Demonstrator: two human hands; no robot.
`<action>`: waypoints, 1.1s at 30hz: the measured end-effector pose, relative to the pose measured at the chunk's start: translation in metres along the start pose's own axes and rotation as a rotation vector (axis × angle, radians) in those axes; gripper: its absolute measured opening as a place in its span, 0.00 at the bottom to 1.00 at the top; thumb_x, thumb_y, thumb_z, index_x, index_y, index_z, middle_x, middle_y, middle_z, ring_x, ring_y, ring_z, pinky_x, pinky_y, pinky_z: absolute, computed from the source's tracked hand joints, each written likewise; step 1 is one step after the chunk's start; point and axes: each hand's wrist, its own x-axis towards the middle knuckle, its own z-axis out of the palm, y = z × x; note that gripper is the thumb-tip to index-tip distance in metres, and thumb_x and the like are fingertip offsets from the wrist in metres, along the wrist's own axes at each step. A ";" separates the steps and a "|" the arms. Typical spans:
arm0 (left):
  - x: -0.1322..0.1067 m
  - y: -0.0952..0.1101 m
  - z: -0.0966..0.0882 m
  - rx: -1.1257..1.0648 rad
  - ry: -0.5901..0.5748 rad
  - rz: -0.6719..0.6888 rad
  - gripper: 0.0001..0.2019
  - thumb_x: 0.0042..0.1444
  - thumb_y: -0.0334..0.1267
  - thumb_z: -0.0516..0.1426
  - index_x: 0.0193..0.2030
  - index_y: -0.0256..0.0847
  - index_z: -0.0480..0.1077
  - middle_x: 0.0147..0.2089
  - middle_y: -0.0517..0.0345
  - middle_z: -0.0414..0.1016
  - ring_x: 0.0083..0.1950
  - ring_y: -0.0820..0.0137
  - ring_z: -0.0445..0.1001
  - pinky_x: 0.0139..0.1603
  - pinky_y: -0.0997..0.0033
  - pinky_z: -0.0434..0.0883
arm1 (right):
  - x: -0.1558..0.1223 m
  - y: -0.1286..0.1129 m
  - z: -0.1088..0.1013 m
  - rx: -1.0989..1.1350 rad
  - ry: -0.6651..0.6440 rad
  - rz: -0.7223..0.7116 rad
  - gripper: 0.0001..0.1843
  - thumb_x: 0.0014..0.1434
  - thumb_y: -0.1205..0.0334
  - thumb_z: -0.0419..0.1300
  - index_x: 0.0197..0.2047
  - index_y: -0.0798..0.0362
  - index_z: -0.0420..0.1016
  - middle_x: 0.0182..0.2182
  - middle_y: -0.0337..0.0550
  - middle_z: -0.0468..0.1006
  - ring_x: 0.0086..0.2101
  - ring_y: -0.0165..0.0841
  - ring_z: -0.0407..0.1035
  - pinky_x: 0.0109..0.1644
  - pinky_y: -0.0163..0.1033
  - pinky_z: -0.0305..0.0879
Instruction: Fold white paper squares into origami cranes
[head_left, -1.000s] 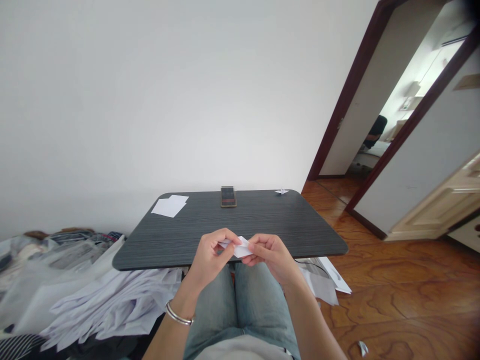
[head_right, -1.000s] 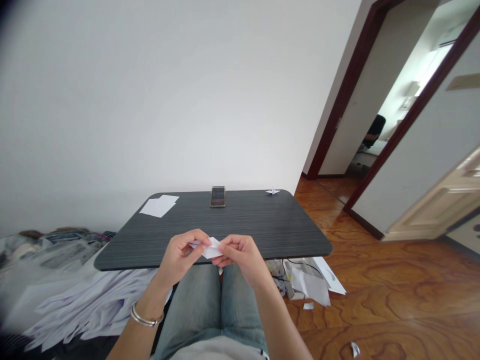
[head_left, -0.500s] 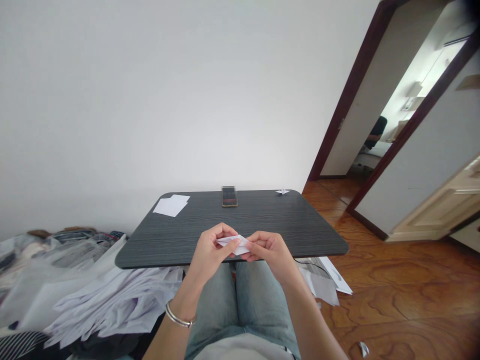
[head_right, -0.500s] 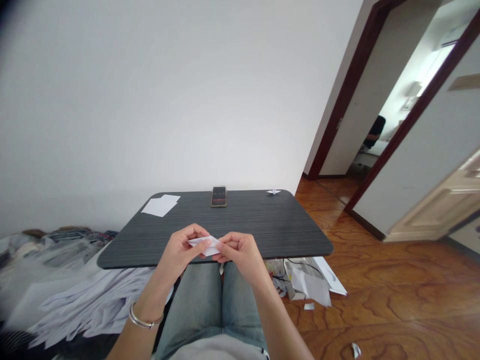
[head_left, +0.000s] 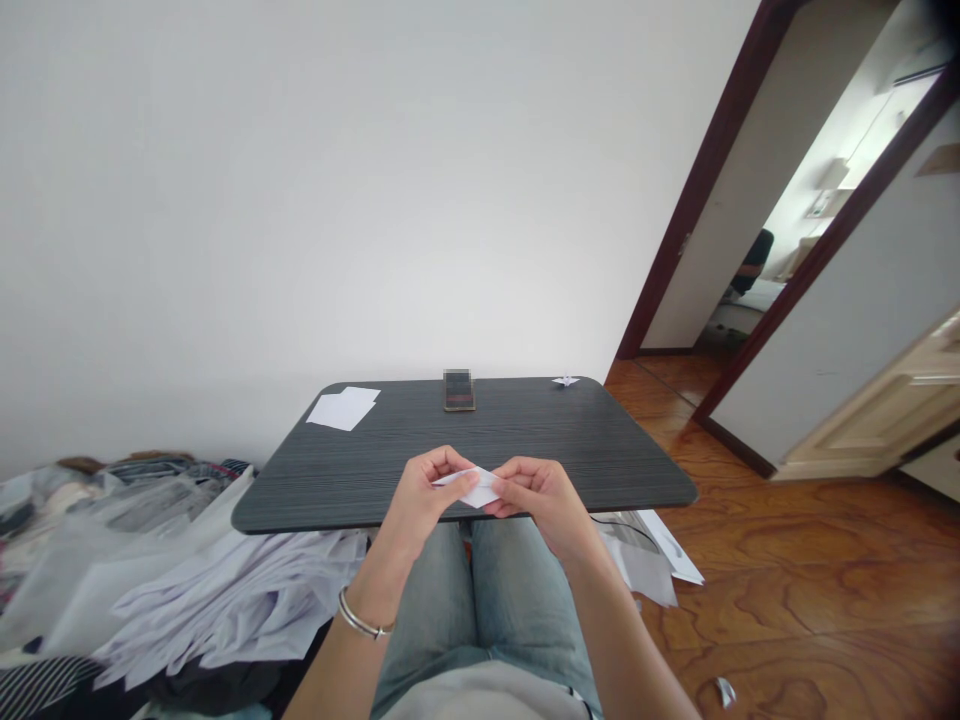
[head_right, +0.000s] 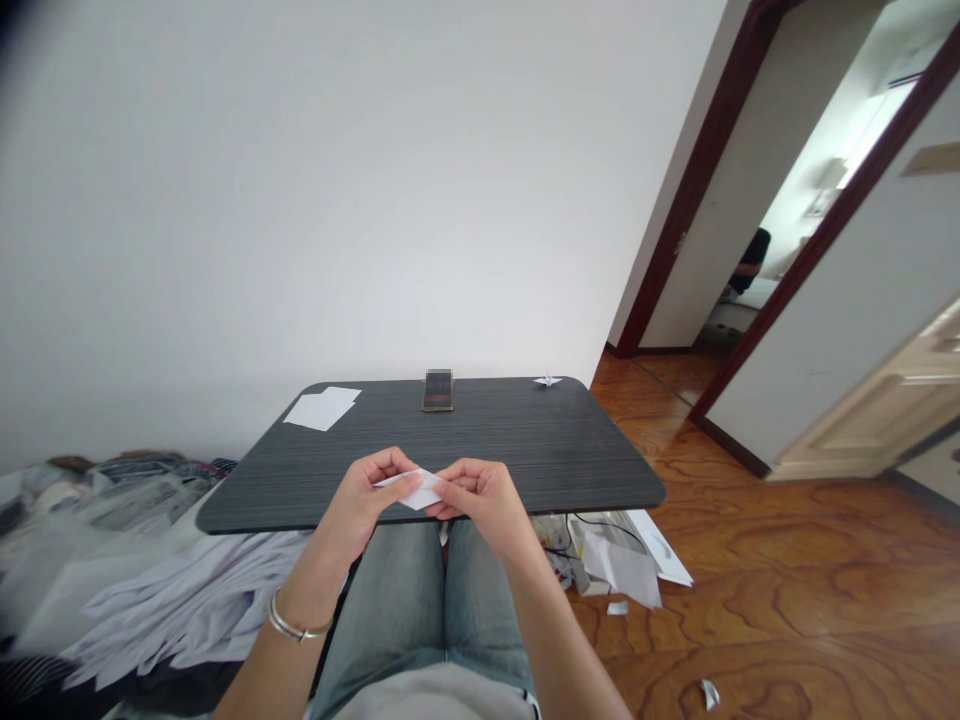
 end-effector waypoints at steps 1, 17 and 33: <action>0.000 0.000 0.000 -0.006 0.000 -0.001 0.12 0.39 0.40 0.65 0.23 0.35 0.69 0.22 0.61 0.72 0.23 0.77 0.66 0.25 0.78 0.61 | 0.000 0.000 0.000 0.001 -0.004 -0.001 0.16 0.41 0.53 0.69 0.28 0.57 0.78 0.20 0.42 0.79 0.22 0.28 0.74 0.26 0.29 0.70; -0.003 0.006 -0.001 0.163 0.072 0.132 0.09 0.42 0.38 0.63 0.24 0.35 0.69 0.22 0.61 0.72 0.23 0.76 0.66 0.25 0.77 0.62 | -0.005 -0.006 0.000 -0.040 0.006 0.043 0.17 0.46 0.49 0.65 0.24 0.57 0.75 0.22 0.45 0.81 0.20 0.29 0.74 0.24 0.30 0.69; -0.005 0.001 0.002 0.155 0.195 0.209 0.09 0.42 0.39 0.63 0.24 0.36 0.69 0.23 0.61 0.72 0.24 0.75 0.68 0.25 0.78 0.63 | -0.007 -0.003 0.001 -0.023 0.116 -0.071 0.19 0.52 0.47 0.60 0.26 0.57 0.75 0.23 0.46 0.81 0.22 0.29 0.74 0.25 0.30 0.71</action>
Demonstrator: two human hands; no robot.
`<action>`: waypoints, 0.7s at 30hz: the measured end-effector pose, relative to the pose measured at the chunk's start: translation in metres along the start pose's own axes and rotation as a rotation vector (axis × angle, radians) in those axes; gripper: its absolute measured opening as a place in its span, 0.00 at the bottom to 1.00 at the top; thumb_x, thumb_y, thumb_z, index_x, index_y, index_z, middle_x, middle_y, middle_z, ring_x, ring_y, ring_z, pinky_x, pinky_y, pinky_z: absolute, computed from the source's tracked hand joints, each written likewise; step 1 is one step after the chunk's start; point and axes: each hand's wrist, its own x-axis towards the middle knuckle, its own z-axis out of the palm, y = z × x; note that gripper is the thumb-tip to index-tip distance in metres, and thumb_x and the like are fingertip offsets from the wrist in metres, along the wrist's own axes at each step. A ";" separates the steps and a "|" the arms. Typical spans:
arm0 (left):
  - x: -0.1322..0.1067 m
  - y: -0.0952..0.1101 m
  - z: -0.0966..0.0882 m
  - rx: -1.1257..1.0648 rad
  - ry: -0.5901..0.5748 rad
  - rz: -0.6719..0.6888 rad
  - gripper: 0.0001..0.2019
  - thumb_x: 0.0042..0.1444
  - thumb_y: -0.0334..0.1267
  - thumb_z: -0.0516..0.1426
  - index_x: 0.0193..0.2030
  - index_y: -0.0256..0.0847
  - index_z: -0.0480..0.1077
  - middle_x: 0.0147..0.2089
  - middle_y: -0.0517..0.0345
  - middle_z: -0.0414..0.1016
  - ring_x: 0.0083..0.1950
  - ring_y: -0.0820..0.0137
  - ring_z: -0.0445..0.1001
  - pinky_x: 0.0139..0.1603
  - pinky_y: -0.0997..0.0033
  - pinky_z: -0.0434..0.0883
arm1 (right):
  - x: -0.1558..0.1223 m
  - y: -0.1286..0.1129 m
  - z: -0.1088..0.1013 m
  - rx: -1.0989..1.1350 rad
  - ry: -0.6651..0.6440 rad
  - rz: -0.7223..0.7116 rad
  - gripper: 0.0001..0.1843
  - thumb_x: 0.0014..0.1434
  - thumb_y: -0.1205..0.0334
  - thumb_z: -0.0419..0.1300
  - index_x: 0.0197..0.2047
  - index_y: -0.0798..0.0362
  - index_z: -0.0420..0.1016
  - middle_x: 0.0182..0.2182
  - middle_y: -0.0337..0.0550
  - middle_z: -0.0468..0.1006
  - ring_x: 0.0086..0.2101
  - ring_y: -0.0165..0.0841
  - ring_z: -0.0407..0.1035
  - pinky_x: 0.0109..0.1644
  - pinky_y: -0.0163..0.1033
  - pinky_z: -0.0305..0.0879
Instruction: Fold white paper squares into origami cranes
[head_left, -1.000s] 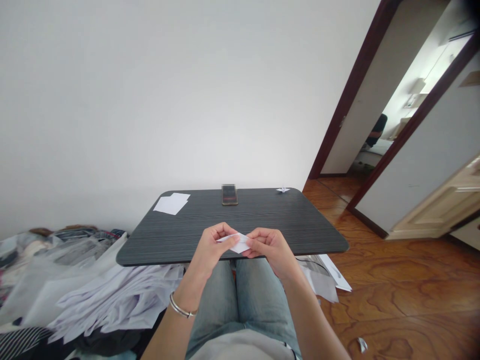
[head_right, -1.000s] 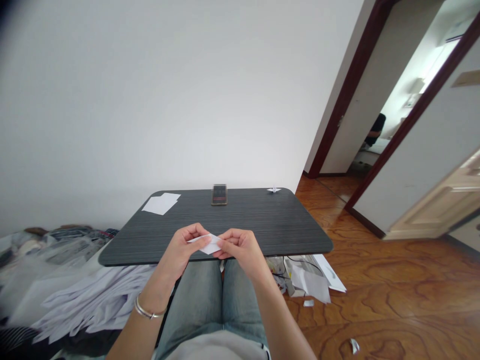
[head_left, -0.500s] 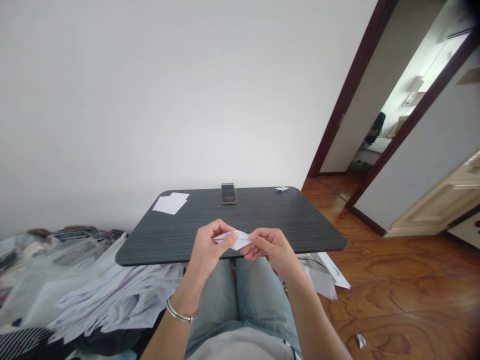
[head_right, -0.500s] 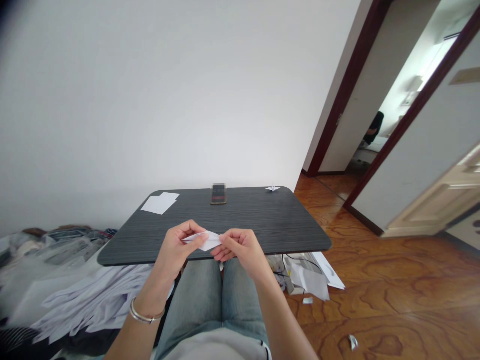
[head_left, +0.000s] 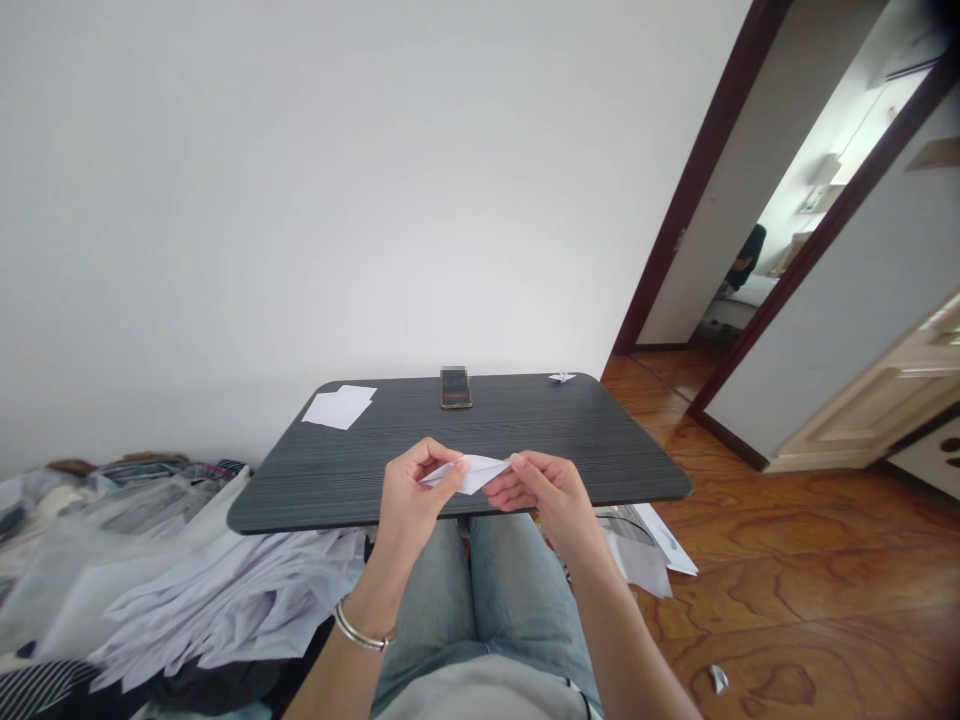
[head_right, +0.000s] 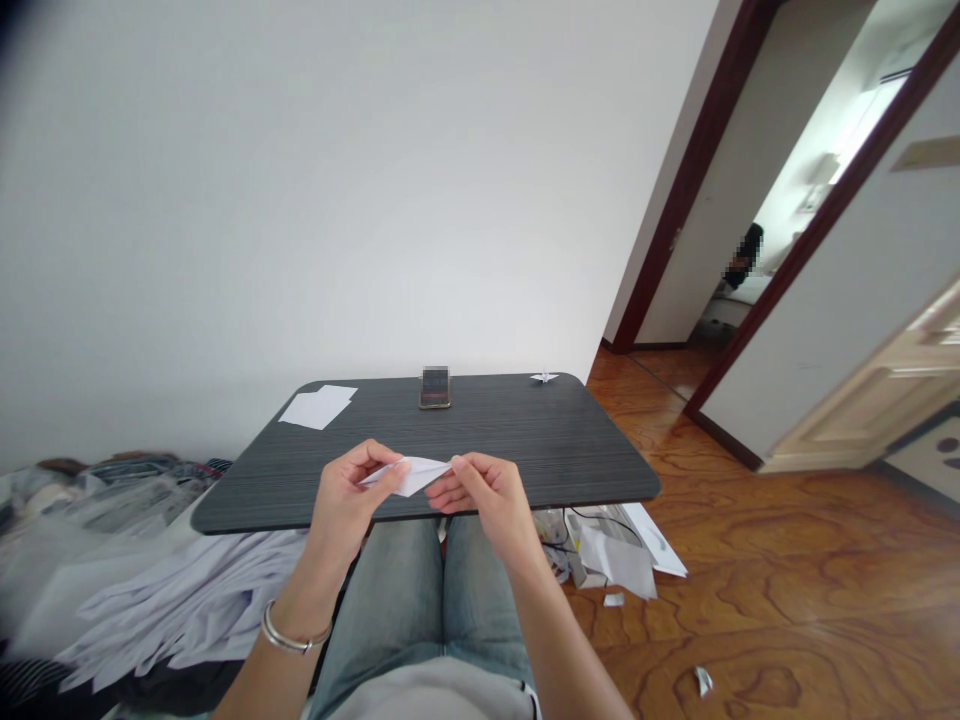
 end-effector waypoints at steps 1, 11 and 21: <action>-0.001 0.002 0.001 0.004 0.025 0.012 0.09 0.42 0.39 0.62 0.24 0.36 0.69 0.23 0.61 0.72 0.24 0.75 0.68 0.25 0.78 0.63 | -0.001 0.000 0.001 0.001 0.021 -0.025 0.19 0.53 0.47 0.60 0.27 0.57 0.75 0.24 0.46 0.81 0.22 0.29 0.74 0.26 0.31 0.71; -0.010 0.001 0.007 0.009 0.030 0.132 0.07 0.45 0.37 0.61 0.24 0.37 0.68 0.23 0.61 0.71 0.25 0.75 0.67 0.26 0.78 0.64 | -0.004 0.000 0.011 0.033 0.111 -0.143 0.13 0.49 0.53 0.65 0.27 0.55 0.72 0.20 0.40 0.79 0.19 0.28 0.73 0.22 0.29 0.70; -0.013 -0.009 0.008 -0.143 0.028 0.111 0.07 0.46 0.35 0.62 0.25 0.36 0.68 0.23 0.63 0.69 0.25 0.78 0.66 0.26 0.81 0.63 | -0.007 0.001 0.009 0.051 0.123 -0.314 0.09 0.50 0.59 0.65 0.34 0.53 0.72 0.21 0.36 0.77 0.21 0.27 0.72 0.25 0.29 0.70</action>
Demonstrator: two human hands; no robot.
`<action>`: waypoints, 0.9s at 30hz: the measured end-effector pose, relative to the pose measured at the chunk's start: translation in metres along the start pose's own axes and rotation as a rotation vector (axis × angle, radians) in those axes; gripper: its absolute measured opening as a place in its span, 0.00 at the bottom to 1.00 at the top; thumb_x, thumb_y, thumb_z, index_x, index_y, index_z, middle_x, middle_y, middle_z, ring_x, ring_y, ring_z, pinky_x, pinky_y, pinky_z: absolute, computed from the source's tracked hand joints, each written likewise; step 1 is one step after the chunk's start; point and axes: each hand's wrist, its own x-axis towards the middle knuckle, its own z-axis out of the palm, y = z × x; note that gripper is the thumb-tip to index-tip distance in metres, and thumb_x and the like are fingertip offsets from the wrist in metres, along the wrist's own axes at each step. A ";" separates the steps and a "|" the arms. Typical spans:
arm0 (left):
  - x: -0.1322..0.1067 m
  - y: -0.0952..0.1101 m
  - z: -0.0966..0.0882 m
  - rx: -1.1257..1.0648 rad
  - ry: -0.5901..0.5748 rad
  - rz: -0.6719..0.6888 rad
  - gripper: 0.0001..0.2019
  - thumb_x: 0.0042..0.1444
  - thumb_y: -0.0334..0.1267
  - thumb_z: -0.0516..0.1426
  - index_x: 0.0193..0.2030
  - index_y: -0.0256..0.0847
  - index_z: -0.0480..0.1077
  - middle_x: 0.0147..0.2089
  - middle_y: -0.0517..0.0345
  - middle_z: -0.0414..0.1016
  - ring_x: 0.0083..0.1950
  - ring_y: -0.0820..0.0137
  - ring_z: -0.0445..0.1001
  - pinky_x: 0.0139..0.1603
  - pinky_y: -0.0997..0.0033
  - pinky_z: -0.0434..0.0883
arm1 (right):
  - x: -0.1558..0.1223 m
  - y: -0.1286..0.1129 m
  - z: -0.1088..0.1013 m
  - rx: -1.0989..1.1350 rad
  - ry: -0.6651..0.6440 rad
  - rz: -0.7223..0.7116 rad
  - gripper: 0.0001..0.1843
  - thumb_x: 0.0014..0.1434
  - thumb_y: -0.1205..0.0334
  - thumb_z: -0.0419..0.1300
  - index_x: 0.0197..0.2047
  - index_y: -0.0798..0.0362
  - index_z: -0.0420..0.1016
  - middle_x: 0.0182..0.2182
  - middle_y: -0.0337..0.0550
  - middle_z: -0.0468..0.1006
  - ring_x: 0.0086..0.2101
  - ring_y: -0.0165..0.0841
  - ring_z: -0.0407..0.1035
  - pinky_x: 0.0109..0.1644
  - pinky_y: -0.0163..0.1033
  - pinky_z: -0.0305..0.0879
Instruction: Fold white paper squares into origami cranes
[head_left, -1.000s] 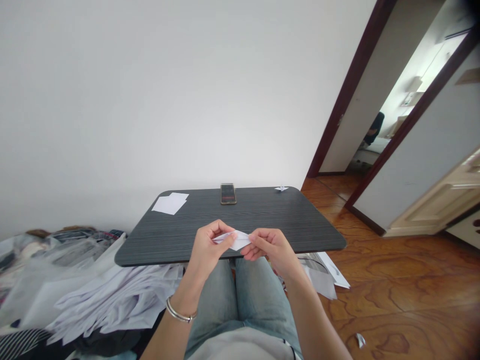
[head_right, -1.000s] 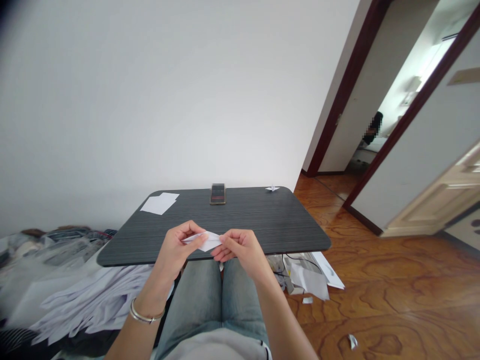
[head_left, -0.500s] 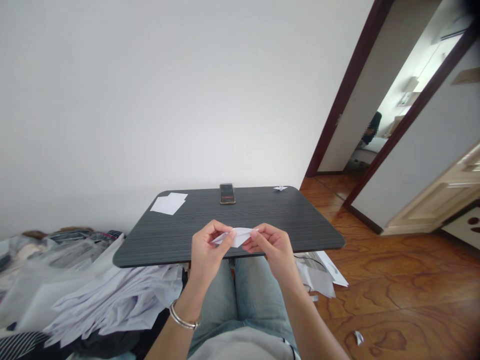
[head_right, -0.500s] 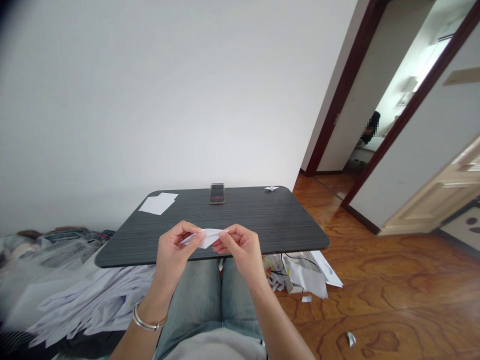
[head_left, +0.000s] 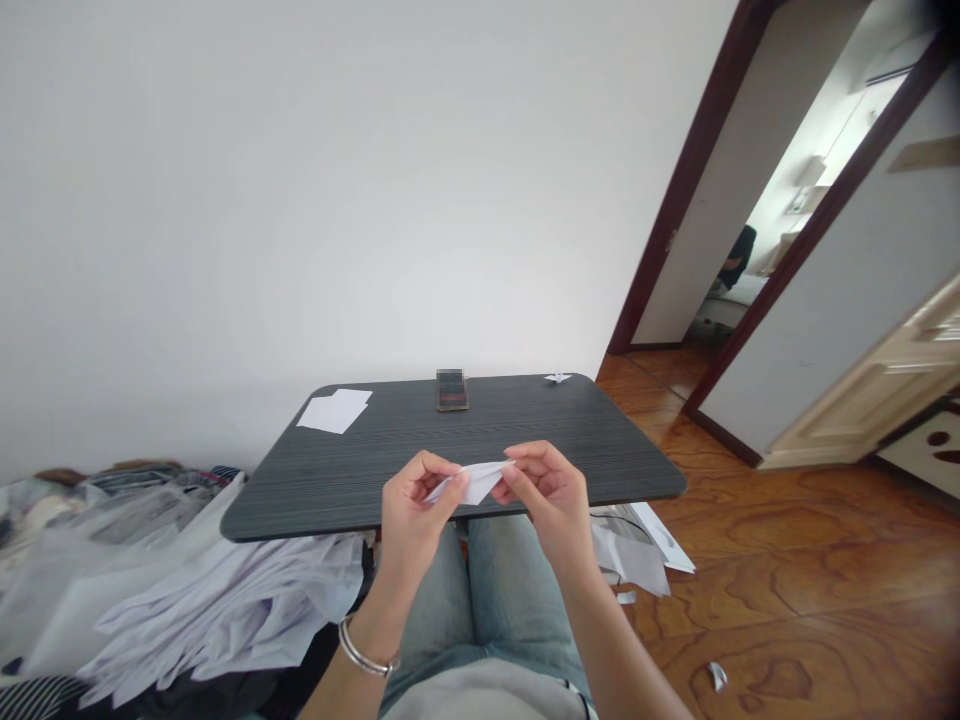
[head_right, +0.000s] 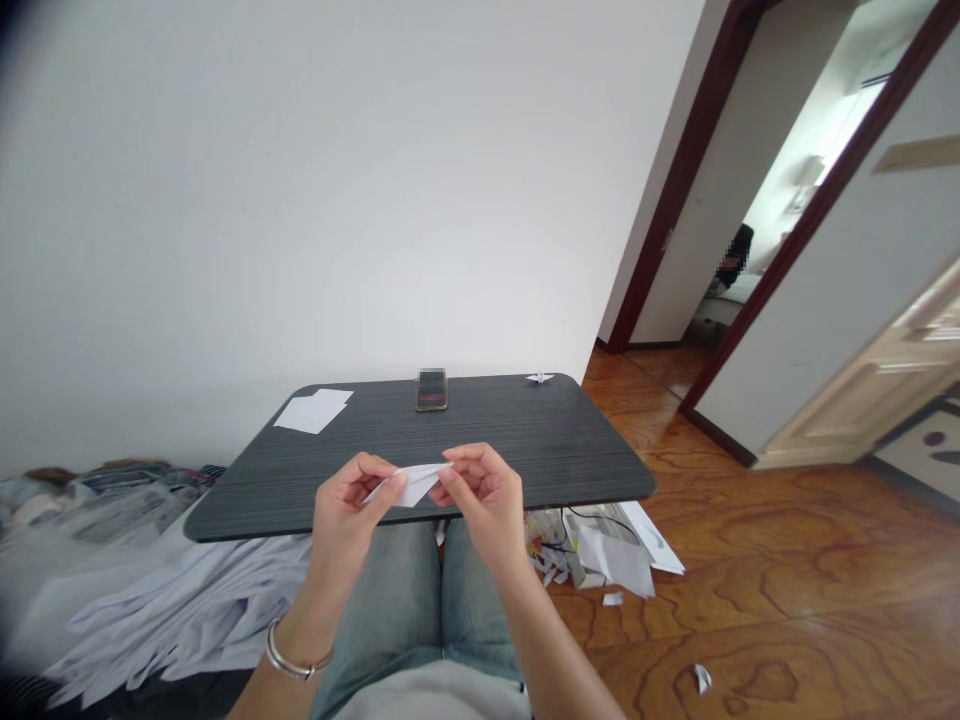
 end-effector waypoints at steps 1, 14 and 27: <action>0.000 0.000 0.000 -0.010 0.002 -0.004 0.07 0.46 0.35 0.62 0.25 0.36 0.68 0.23 0.63 0.69 0.25 0.78 0.66 0.25 0.82 0.63 | -0.001 0.000 -0.001 0.001 -0.004 -0.014 0.09 0.50 0.60 0.65 0.35 0.52 0.72 0.22 0.36 0.78 0.22 0.27 0.72 0.26 0.29 0.70; -0.003 0.003 0.000 0.113 -0.051 0.085 0.06 0.50 0.35 0.60 0.36 0.39 0.72 0.30 0.60 0.73 0.30 0.75 0.70 0.29 0.81 0.66 | 0.002 -0.003 -0.006 0.054 -0.028 0.112 0.08 0.48 0.60 0.67 0.28 0.54 0.74 0.21 0.38 0.78 0.24 0.27 0.73 0.25 0.27 0.70; 0.000 0.005 -0.003 0.179 -0.163 0.014 0.04 0.51 0.35 0.59 0.30 0.38 0.74 0.26 0.60 0.73 0.27 0.75 0.69 0.28 0.79 0.64 | 0.003 -0.001 -0.009 0.039 -0.054 0.150 0.07 0.48 0.60 0.67 0.27 0.55 0.75 0.22 0.39 0.79 0.23 0.26 0.72 0.26 0.28 0.71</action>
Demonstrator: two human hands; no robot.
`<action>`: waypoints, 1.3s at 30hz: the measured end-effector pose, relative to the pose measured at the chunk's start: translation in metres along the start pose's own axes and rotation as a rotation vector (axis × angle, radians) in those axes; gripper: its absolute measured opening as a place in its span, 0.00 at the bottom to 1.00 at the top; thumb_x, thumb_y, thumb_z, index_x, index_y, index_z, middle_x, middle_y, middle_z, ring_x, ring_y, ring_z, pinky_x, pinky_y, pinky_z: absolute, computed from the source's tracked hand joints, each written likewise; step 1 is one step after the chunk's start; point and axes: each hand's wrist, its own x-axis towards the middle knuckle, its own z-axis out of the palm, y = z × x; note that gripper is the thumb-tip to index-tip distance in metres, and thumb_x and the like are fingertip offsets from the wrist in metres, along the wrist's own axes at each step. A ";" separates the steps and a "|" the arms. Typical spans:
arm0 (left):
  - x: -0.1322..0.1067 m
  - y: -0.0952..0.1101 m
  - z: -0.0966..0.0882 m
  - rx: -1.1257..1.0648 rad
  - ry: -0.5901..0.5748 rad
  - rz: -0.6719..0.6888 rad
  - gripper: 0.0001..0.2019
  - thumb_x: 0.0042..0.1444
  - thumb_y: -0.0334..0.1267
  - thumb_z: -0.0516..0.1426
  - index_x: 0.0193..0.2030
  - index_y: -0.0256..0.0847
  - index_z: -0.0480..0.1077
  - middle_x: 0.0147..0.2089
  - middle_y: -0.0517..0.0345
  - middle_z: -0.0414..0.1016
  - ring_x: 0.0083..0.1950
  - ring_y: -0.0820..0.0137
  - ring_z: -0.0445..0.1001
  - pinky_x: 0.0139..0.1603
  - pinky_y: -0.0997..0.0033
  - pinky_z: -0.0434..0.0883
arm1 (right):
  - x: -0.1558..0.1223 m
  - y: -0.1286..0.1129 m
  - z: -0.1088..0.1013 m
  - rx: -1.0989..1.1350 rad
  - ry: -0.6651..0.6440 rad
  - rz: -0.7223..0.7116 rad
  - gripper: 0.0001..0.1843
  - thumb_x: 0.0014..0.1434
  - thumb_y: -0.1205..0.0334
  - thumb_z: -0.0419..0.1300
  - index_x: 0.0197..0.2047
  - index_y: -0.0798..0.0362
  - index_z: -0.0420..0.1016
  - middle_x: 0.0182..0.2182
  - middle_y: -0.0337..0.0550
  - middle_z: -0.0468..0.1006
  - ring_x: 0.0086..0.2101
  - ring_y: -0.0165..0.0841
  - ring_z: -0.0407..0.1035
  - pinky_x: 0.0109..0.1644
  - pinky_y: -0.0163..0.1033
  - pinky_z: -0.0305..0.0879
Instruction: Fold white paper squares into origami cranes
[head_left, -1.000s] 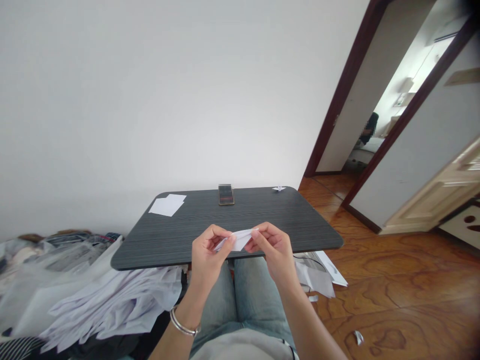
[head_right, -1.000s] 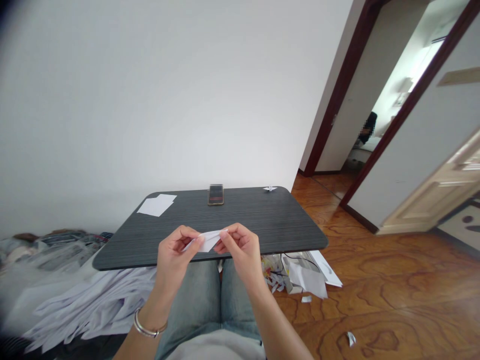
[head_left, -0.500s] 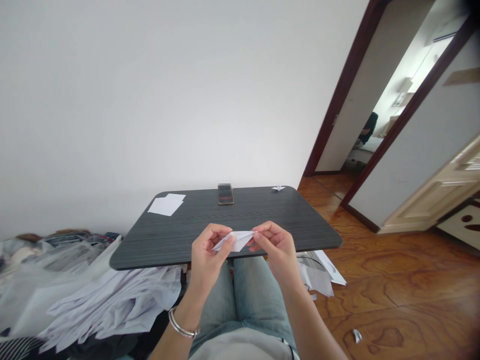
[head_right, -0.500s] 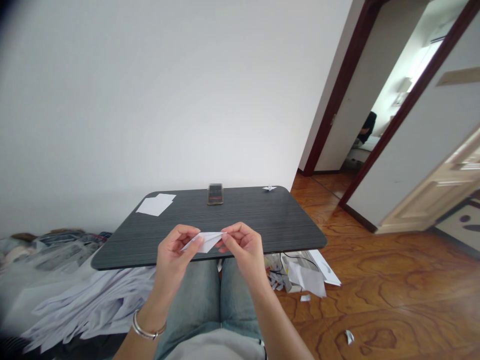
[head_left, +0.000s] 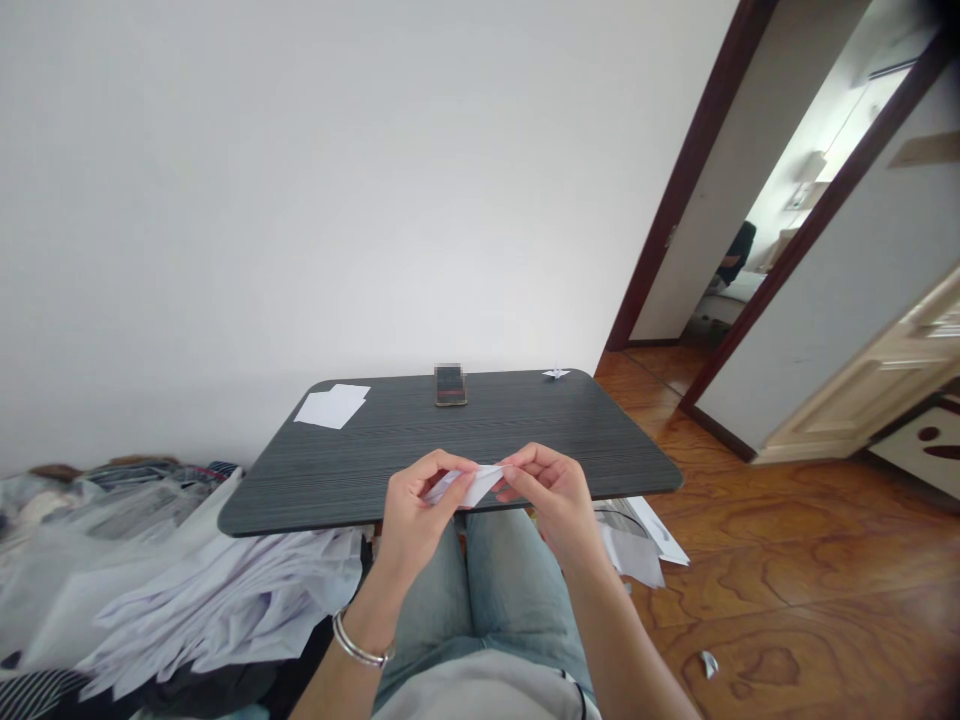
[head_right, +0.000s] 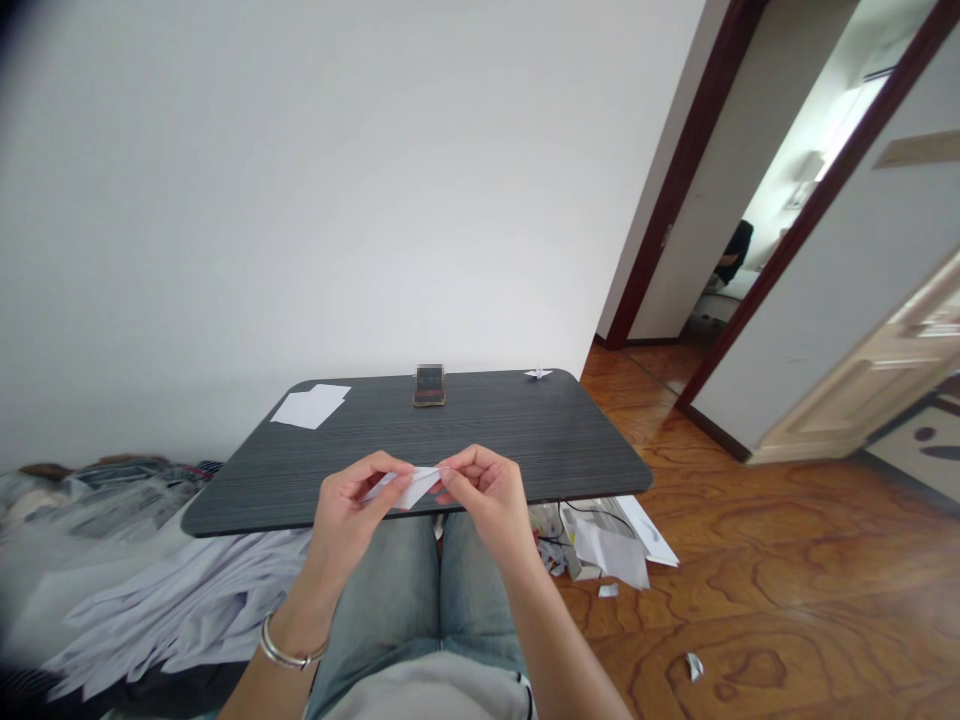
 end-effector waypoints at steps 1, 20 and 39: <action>0.000 0.000 0.000 -0.010 -0.005 -0.008 0.04 0.51 0.35 0.59 0.30 0.38 0.74 0.26 0.61 0.73 0.26 0.76 0.69 0.28 0.79 0.64 | 0.000 0.000 0.000 -0.006 0.002 -0.004 0.07 0.48 0.60 0.67 0.27 0.55 0.75 0.22 0.39 0.79 0.23 0.27 0.72 0.26 0.28 0.71; 0.000 0.005 0.003 0.098 0.039 0.074 0.05 0.52 0.35 0.58 0.30 0.37 0.74 0.27 0.58 0.73 0.28 0.73 0.69 0.28 0.77 0.63 | -0.002 -0.005 0.003 -0.003 0.016 0.033 0.09 0.45 0.59 0.68 0.27 0.55 0.74 0.23 0.40 0.78 0.25 0.28 0.73 0.26 0.29 0.72; 0.000 0.006 0.002 0.050 0.021 0.055 0.05 0.52 0.36 0.58 0.29 0.37 0.74 0.25 0.59 0.73 0.26 0.74 0.69 0.26 0.77 0.63 | -0.003 -0.004 0.001 -0.002 -0.014 -0.012 0.07 0.50 0.59 0.64 0.27 0.54 0.73 0.27 0.40 0.79 0.27 0.30 0.73 0.26 0.30 0.72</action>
